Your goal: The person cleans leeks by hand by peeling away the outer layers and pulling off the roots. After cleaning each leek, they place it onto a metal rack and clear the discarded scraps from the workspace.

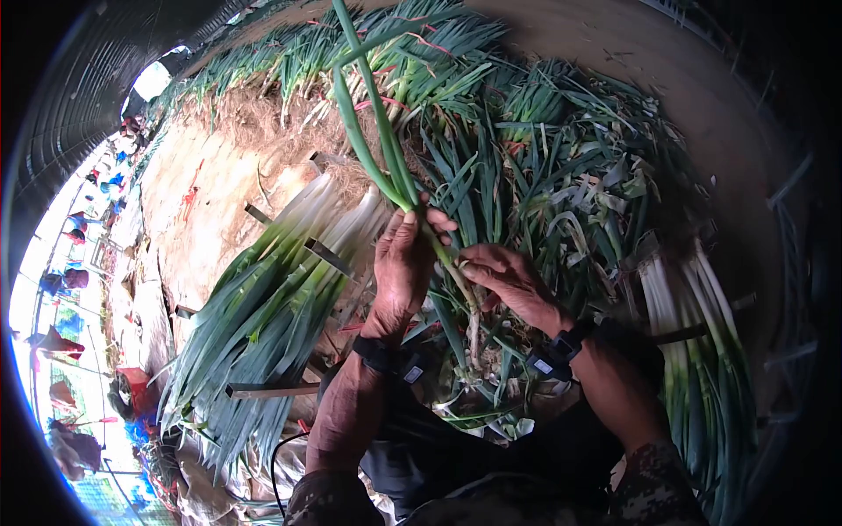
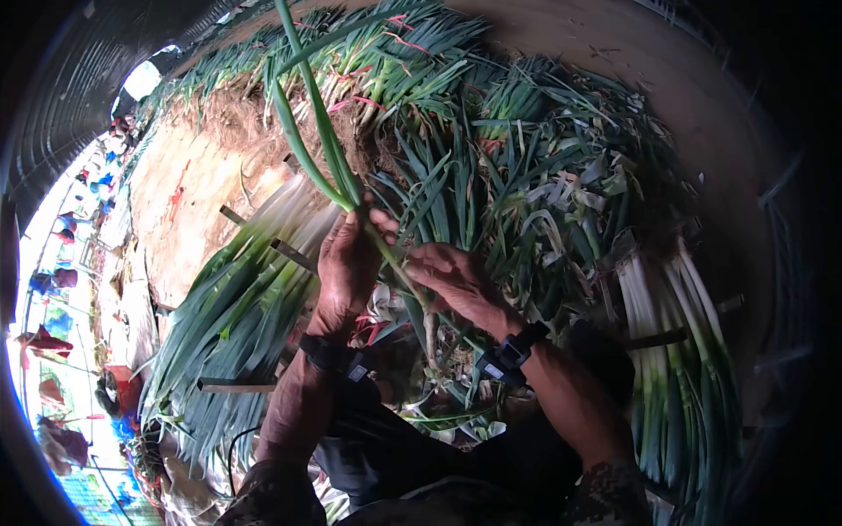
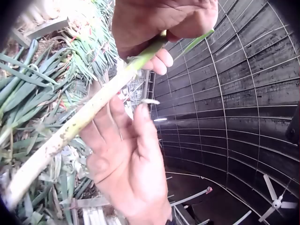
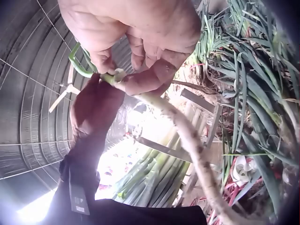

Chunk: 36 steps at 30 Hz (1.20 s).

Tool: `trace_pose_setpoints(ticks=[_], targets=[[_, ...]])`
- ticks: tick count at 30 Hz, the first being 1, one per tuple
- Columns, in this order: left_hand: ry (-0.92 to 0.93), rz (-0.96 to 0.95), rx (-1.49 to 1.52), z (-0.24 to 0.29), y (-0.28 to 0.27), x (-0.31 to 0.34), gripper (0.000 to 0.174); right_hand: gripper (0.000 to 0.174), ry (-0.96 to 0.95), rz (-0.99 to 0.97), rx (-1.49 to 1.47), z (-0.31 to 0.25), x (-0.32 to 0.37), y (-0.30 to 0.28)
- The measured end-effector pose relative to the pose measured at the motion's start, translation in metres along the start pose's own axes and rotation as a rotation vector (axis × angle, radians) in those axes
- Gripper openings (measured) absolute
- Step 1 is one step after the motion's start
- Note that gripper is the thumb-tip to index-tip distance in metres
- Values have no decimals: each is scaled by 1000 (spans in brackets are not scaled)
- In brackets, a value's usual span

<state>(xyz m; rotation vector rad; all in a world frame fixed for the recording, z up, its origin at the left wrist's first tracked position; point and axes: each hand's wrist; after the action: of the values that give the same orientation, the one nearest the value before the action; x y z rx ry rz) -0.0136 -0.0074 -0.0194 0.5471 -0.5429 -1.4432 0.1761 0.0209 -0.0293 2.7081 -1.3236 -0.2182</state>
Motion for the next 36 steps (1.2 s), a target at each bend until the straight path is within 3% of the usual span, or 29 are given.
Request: trace_pose_setpoints(ticks=[2, 6, 10, 15, 16, 21, 22, 23, 24, 26, 27, 29, 31, 34, 36], targets=[[-27, -34, 39, -6, 7, 0, 40, 34, -48, -25, -82, 1, -4, 7], [-50, -55, 50, -6, 14, 2, 41, 23, -182, 132, -50, 26, -8, 10], [29, 6, 37, -3, 4, 1, 40, 16, -273, 127, 432, 28, 15, 13], [66, 68, 119, 15, -15, -2, 37, 16, 92, -73, 584, 96, 79, -1], [76, 72, 88, 15, -14, 0, 37, 17, 2, -140, 683, 105, 90, -5], [110, 124, 48, 15, -18, 7, 36, 19, 98, -309, 895, 174, 135, -51], [180, 158, -38, 29, -17, 6, 36, 20, 121, -403, 1074, 172, 147, -54], [151, 209, 157, 41, -15, 10, 34, 21, 143, -495, 1252, 168, 160, -57], [182, 198, 147, 50, -20, 12, 33, 31, 254, -632, 1211, 165, 161, -58], [212, 203, 165, 60, -30, 15, 31, 40, 142, -289, 1104, 165, 158, -59], [216, 201, 196, 58, -35, 17, 30, 45, 100, -135, 1040, 138, 148, -42], [224, 172, 252, 56, -38, 11, 29, 53, 14, 25, 515, 98, 107, -12], [193, 137, 279, 53, -32, 11, 28, 46, 87, 41, 238, 50, 76, 23], [168, 120, 297, 51, -37, 6, 28, 30, 15, -81, 143, 38, 50, 48], [166, 169, 317, 53, -44, 8, 27, 20, -195, -90, 428, 49, 52, 50]])
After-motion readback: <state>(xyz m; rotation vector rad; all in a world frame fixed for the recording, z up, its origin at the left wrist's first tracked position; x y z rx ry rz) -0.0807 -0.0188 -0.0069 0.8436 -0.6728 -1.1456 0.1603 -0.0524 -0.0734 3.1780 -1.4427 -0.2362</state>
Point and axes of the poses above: each hand's wrist, its own x-axis away from the middle knuckle, its own y-axis out of the palm, z = x × y, and after that the axes turned 13 degrees about -y, right-handed
